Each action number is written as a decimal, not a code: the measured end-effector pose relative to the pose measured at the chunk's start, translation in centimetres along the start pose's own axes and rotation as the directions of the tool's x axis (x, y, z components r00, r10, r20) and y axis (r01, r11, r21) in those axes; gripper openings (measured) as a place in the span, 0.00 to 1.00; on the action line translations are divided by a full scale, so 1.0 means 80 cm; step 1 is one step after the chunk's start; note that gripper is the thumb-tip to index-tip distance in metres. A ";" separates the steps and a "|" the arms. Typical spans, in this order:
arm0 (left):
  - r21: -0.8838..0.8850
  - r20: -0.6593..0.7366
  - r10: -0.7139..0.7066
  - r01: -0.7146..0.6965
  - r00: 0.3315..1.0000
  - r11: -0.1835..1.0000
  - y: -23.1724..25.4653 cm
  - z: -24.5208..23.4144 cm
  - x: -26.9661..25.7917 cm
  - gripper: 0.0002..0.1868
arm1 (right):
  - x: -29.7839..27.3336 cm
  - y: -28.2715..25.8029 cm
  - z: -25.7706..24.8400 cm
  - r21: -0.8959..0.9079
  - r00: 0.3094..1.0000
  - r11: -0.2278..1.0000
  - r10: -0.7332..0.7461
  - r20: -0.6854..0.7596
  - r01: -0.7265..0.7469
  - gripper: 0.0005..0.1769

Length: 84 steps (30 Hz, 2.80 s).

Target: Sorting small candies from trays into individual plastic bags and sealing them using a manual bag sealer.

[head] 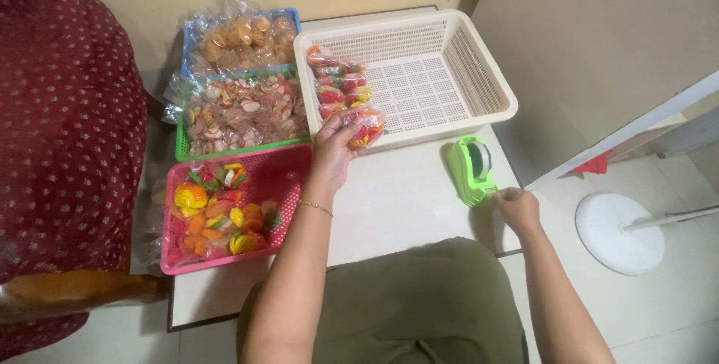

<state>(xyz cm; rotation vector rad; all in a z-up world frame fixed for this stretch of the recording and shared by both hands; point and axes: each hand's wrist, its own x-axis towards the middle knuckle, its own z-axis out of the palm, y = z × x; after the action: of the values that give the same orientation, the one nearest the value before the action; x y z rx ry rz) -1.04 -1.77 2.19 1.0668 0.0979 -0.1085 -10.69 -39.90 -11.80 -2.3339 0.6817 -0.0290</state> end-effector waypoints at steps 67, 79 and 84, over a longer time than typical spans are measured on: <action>-0.089 -0.087 0.087 -0.095 0.992 0.991 0.024 0.031 -0.028 0.32 | -0.064 -0.343 0.094 0.748 0.873 0.593 -0.486 0.034 0.300 0.25; 0.397 -0.056 0.436 -0.381 0.898 0.835 -0.029 0.005 0.006 0.17 | -0.046 -0.340 0.098 0.932 0.869 0.360 -0.472 0.148 0.037 0.29; 0.273 -0.019 0.194 -0.182 0.981 0.945 -0.018 -0.011 0.007 0.31 | -0.049 -0.338 0.082 0.938 0.797 0.291 -0.513 0.319 -0.188 0.29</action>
<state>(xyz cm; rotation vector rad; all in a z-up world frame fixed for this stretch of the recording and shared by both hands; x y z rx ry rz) -0.71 -1.72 0.43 1.3463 0.0220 0.0785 -0.14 -17.19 0.91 -1.0476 -0.0265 0.1452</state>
